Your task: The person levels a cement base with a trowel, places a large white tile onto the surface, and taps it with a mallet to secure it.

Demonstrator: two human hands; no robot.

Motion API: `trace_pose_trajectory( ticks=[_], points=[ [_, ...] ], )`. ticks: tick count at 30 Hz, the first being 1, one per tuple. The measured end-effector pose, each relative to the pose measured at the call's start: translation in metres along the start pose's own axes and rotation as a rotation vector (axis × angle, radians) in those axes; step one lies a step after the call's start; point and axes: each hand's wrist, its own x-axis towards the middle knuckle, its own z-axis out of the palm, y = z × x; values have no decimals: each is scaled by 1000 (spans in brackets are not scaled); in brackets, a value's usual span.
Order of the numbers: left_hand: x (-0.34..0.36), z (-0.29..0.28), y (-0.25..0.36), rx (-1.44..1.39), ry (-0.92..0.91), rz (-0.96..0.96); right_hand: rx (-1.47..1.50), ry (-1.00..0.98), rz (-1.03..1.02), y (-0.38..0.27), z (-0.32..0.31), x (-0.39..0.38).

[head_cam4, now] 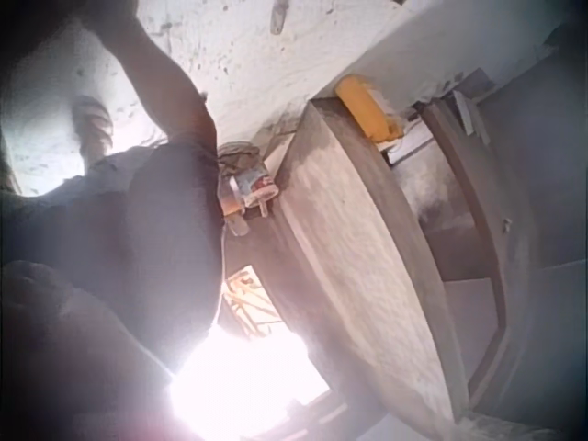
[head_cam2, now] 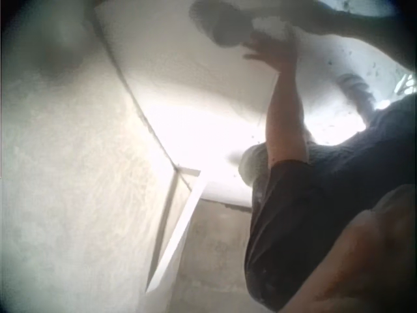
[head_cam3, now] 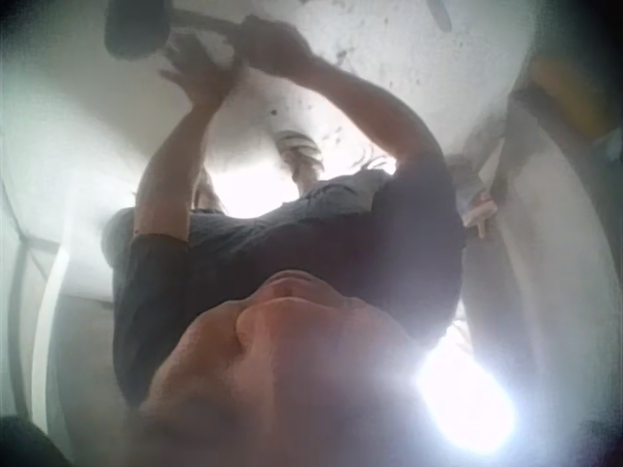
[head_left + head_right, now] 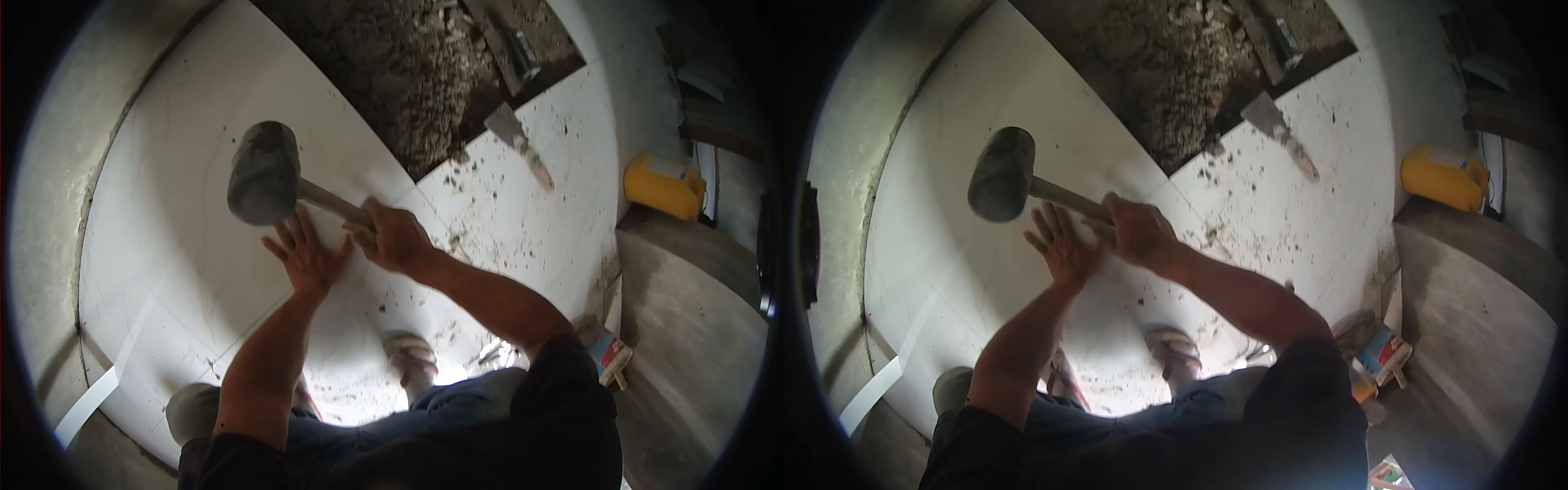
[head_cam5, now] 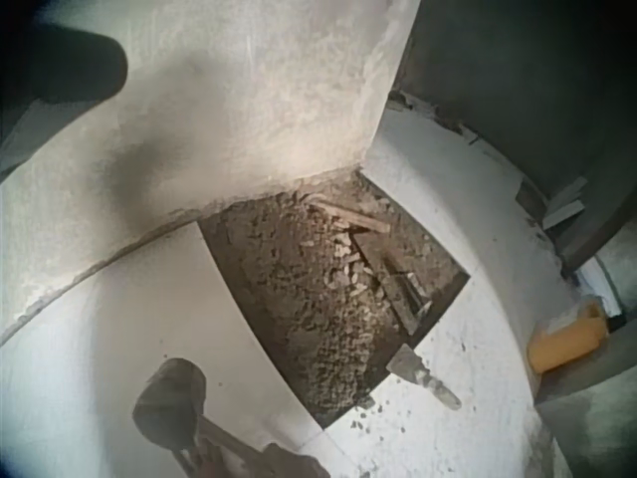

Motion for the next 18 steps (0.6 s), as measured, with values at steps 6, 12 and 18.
trace_pose_trajectory(
  ticks=[6,12,18],
  points=[
    [-11,7,-3,25,39,30,-62,-32,102,8,5,-12],
    [-19,7,-2,8,86,32,-23,-17,163,15,-7,-18],
    [-16,20,-1,114,162,247,162,456,86,38,-63,-28]
  ],
)
